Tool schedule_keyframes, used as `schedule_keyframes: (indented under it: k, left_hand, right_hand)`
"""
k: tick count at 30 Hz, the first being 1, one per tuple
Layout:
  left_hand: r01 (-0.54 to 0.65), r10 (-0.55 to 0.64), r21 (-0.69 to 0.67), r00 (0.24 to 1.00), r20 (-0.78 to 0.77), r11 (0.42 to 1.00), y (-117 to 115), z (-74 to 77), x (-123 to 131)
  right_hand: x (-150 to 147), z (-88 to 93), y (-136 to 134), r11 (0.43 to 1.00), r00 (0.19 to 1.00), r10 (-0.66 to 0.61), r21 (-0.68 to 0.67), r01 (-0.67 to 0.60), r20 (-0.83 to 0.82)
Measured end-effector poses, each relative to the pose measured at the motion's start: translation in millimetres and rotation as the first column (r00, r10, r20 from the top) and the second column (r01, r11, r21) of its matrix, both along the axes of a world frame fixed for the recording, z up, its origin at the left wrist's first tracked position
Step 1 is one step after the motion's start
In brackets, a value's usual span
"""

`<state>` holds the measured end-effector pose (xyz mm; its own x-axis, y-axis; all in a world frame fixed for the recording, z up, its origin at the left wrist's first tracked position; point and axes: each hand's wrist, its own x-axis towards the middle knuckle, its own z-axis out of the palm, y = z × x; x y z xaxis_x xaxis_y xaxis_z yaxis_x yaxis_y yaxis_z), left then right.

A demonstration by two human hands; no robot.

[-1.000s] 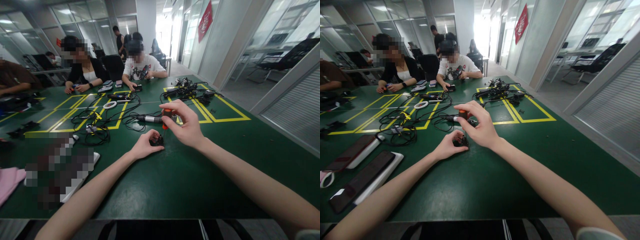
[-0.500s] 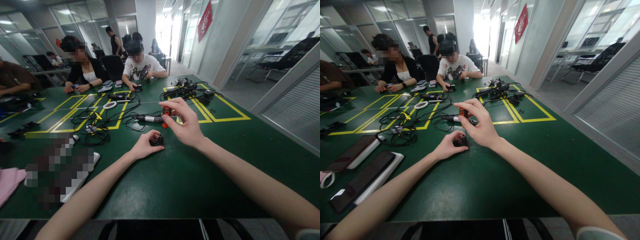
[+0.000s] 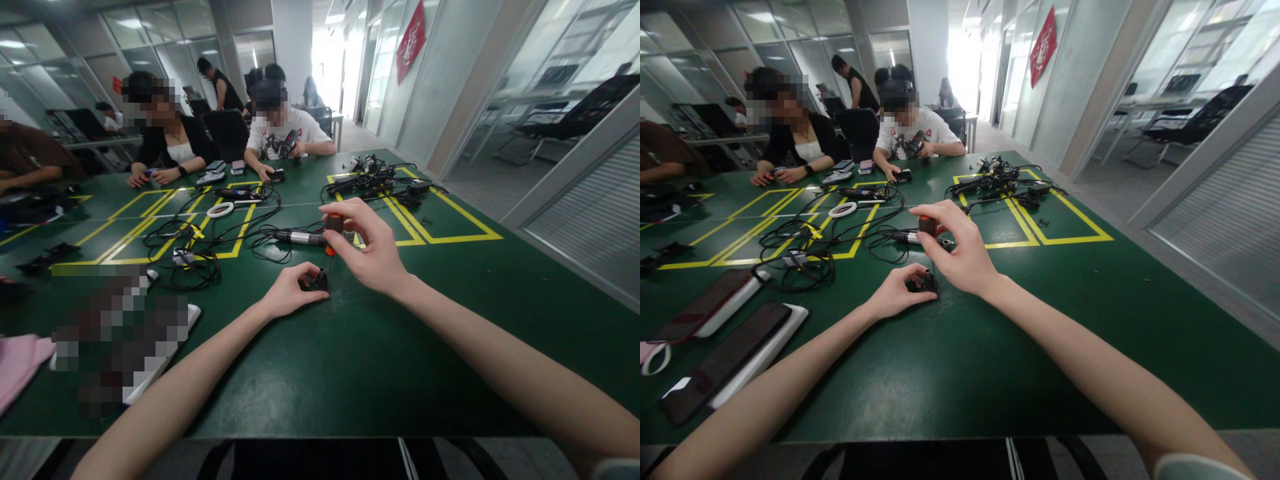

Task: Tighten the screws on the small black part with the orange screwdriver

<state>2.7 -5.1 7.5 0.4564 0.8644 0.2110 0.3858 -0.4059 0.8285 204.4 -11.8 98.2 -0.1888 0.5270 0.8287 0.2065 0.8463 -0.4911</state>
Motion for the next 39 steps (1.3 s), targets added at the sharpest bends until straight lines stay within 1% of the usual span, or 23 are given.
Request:
schedule_keyframes:
  k: [3, 5, 9, 12, 14, 17, 19, 23, 25, 27, 31, 33, 35, 39]
  left_hand:
    - [-0.018, 0.018, -0.013, 0.999, 0.032, 1.0, -0.8, -0.3, 0.4]
    - [-0.023, 0.024, -0.017, 0.999, 0.047, 1.0, -1.1, 0.0, 0.5]
    - [0.001, -0.001, -0.007, 0.999, 0.037, 1.0, -0.7, 1.8, 0.4]
    - [-0.009, 0.009, -0.008, 1.0, 0.022, 1.0, -0.1, 2.6, -0.1]
    - [-0.019, 0.019, -0.009, 1.0, 0.007, 1.0, 0.4, 2.4, -0.4]
    - [-0.018, 0.018, -0.014, 1.0, -0.015, 1.0, 0.7, 1.3, -0.7]
    - [-0.015, 0.015, -0.015, 1.0, -0.022, 1.0, 0.5, 0.9, -0.8]
    - [-0.035, 0.035, -0.005, 0.999, -0.009, 0.999, -0.2, 1.2, -0.8]
    - [-0.026, 0.026, 0.001, 1.0, -0.016, 1.0, -0.4, 1.7, -0.5]
    - [-0.011, 0.011, 0.003, 1.0, -0.017, 1.0, -0.5, 2.3, 0.0]
    - [0.0, 0.0, -0.01, 1.0, 0.0, 1.0, -0.1, 3.1, 0.2]
    - [0.005, -0.005, -0.018, 1.0, 0.0, 1.0, 0.3, 2.9, -0.2]
    - [0.007, -0.007, -0.023, 1.0, -0.009, 1.0, 0.6, 2.4, -0.9]
    - [-0.003, 0.003, -0.027, 1.0, -0.014, 1.0, 0.5, 1.5, -1.3]
  right_hand:
    - [0.4, -1.4, -0.3, 0.998, 0.999, 0.047, -0.036, -0.047, -0.005]
    - [0.2, -1.8, -0.5, 0.998, 0.998, 0.06, -0.034, -0.06, -0.01]
    - [-0.8, -0.2, -0.4, 1.0, 1.0, 0.003, 0.024, -0.002, -0.018]
    - [-0.8, 1.6, -0.6, 0.999, 1.0, -0.024, 0.035, 0.025, -0.01]
    - [-0.2, 1.9, -1.2, 1.0, 1.0, -0.004, 0.021, 0.004, -0.001]
    - [0.8, 0.8, -1.9, 0.997, 0.998, 0.068, -0.029, -0.068, 0.003]
    - [0.9, -0.2, -1.8, 0.996, 0.996, 0.088, -0.034, -0.087, 0.004]
    - [-0.1, -0.6, -0.3, 0.999, 1.0, 0.014, 0.052, -0.013, -0.013]
    - [-0.3, 0.0, 0.3, 0.997, 1.0, -0.021, 0.073, 0.022, -0.016]
    - [0.0, 0.4, 0.4, 0.997, 1.0, -0.023, 0.073, 0.024, -0.008]
    - [1.2, -0.7, 0.0, 0.998, 0.999, 0.049, 0.028, -0.049, -0.001]
    - [1.2, -1.4, -0.1, 0.997, 0.998, 0.069, 0.026, -0.069, -0.003]
    - [0.7, -1.6, 0.1, 0.997, 0.999, 0.052, 0.058, -0.052, -0.004]
    - [-0.4, -0.1, 0.7, 0.994, 0.999, -0.032, 0.103, 0.034, -0.016]
